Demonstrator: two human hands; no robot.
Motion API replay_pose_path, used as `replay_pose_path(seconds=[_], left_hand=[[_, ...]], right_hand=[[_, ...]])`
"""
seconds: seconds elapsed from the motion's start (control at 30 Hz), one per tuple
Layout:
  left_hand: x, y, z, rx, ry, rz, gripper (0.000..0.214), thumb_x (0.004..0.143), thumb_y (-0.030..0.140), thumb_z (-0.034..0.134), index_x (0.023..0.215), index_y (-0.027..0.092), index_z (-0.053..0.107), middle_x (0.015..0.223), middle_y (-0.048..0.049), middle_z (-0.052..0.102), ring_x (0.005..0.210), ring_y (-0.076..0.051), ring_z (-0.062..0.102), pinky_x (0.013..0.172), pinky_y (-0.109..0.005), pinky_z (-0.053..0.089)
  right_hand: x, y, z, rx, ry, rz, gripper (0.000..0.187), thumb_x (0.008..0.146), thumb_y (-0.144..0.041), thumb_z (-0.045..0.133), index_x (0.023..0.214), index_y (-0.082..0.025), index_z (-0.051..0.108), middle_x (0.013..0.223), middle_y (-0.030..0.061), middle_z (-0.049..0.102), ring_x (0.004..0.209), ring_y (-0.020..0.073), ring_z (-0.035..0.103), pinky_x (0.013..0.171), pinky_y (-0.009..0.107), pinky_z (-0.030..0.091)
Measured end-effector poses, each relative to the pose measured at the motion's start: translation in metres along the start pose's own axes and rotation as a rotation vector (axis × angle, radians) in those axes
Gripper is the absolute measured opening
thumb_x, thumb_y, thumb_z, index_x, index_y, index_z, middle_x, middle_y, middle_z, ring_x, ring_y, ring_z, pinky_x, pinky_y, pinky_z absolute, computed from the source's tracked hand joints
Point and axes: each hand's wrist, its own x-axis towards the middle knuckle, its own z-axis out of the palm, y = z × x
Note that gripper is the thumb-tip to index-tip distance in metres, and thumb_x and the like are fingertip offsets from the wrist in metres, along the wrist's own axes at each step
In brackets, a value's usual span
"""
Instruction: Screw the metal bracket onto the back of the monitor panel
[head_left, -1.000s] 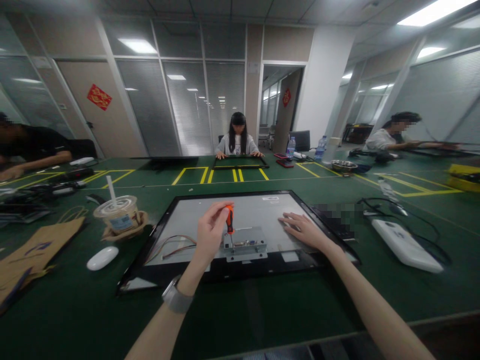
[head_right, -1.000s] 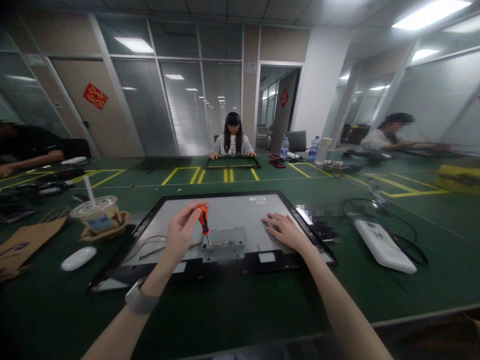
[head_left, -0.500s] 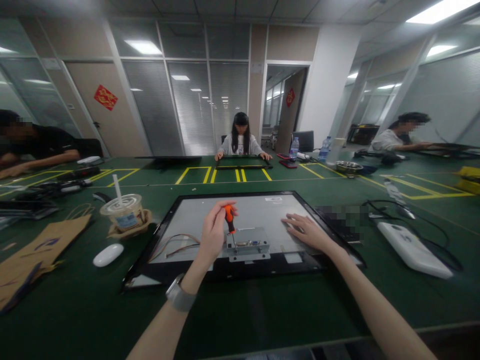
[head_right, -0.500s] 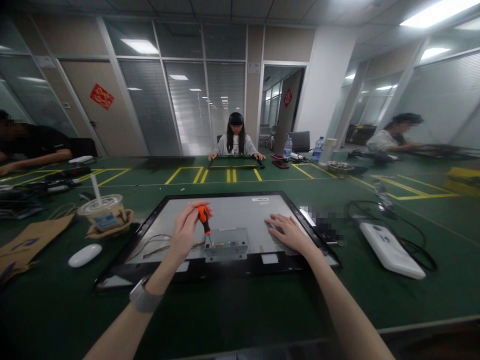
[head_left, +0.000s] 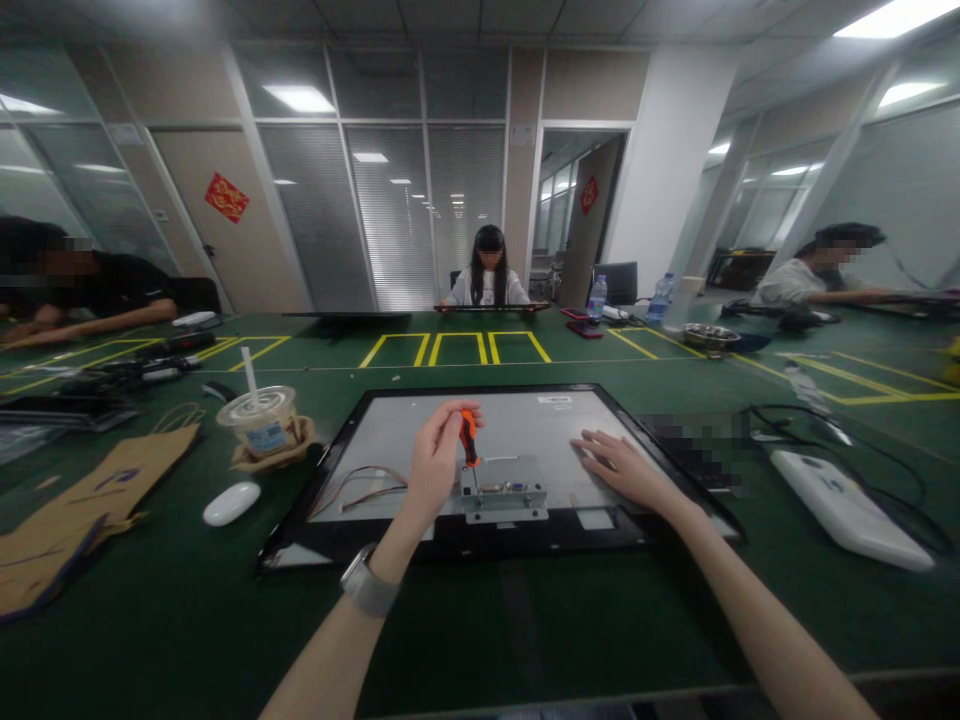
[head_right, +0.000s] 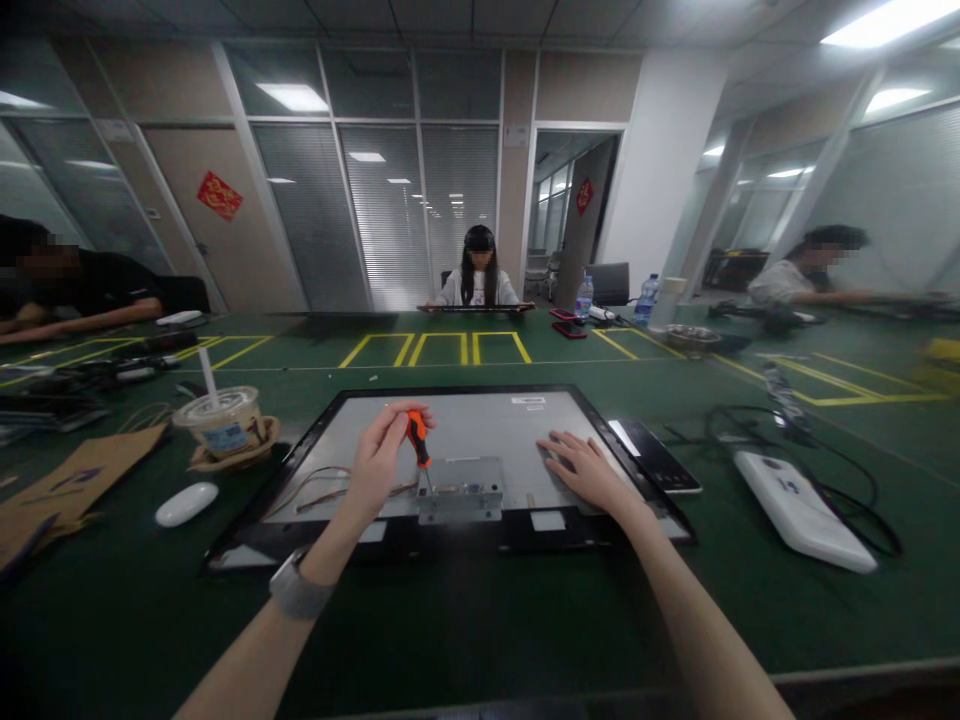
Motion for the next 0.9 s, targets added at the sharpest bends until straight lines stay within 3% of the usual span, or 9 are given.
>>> replay_pose_path(seconds=[0.17, 0.37, 0.47, 0.6, 0.8, 0.9], left_hand=[[0.0012, 0.0001, 0.0012, 0.067, 0.016, 0.093, 0.014, 0.082, 0.029, 0.061, 0.086, 0.018, 0.068, 0.088, -0.0041, 0.054, 0.076, -0.013, 0.056, 0.068, -0.023, 0.048], [0.0013, -0.0025, -0.0009, -0.013, -0.028, -0.003, 0.028, 0.092, 0.03, 0.043, 0.106, 0.018, 0.064, 0.091, -0.0061, 0.062, 0.081, -0.015, 0.06, 0.079, -0.029, 0.048], [0.0009, -0.0013, 0.0001, -0.034, -0.016, 0.003, 0.026, 0.09, 0.03, 0.046, 0.1, 0.018, 0.067, 0.093, -0.0065, 0.062, 0.083, -0.016, 0.059, 0.08, -0.03, 0.048], [0.0006, 0.0036, 0.0014, 0.078, 0.016, 0.077, 0.017, 0.083, 0.031, 0.059, 0.084, 0.019, 0.07, 0.084, -0.0038, 0.055, 0.077, -0.014, 0.055, 0.068, -0.024, 0.047], [0.0014, 0.0007, -0.0001, 0.076, -0.002, 0.024, 0.027, 0.092, 0.031, 0.044, 0.102, 0.018, 0.065, 0.086, -0.0053, 0.061, 0.079, -0.015, 0.059, 0.072, -0.027, 0.049], [0.001, -0.0017, 0.0008, 0.011, -0.002, -0.001, 0.027, 0.092, 0.031, 0.043, 0.101, 0.018, 0.065, 0.09, -0.0062, 0.062, 0.082, -0.016, 0.06, 0.075, -0.028, 0.049]], right_hand=[[0.0007, 0.0024, 0.0031, -0.003, 0.021, 0.005, 0.051, 0.09, -0.052, 0.033, 0.135, -0.034, 0.048, 0.147, 0.0025, 0.04, 0.137, 0.0246, 0.032, 0.111, 0.053, 0.02], [0.0001, 0.0019, 0.0032, -0.026, 0.034, 0.002, 0.05, 0.091, -0.051, 0.033, 0.135, -0.035, 0.048, 0.147, 0.002, 0.041, 0.136, 0.0243, 0.033, 0.111, 0.053, 0.02], [0.0001, 0.0016, 0.0026, -0.034, 0.032, 0.0, 0.051, 0.091, -0.052, 0.033, 0.135, -0.034, 0.049, 0.146, 0.0023, 0.042, 0.136, 0.0239, 0.033, 0.111, 0.051, 0.021], [-0.0001, 0.001, 0.0023, -0.029, 0.032, -0.002, 0.051, 0.091, -0.053, 0.031, 0.135, -0.034, 0.048, 0.146, 0.0023, 0.042, 0.136, 0.0237, 0.032, 0.112, 0.052, 0.02], [-0.001, 0.0008, 0.0019, -0.013, 0.012, 0.005, 0.052, 0.091, -0.053, 0.031, 0.137, -0.034, 0.047, 0.148, 0.003, 0.039, 0.137, 0.024, 0.03, 0.112, 0.052, 0.018], [-0.0002, 0.0021, 0.003, -0.017, 0.017, 0.003, 0.052, 0.091, -0.053, 0.031, 0.136, -0.034, 0.047, 0.147, 0.0029, 0.04, 0.137, 0.0248, 0.03, 0.111, 0.053, 0.019]])
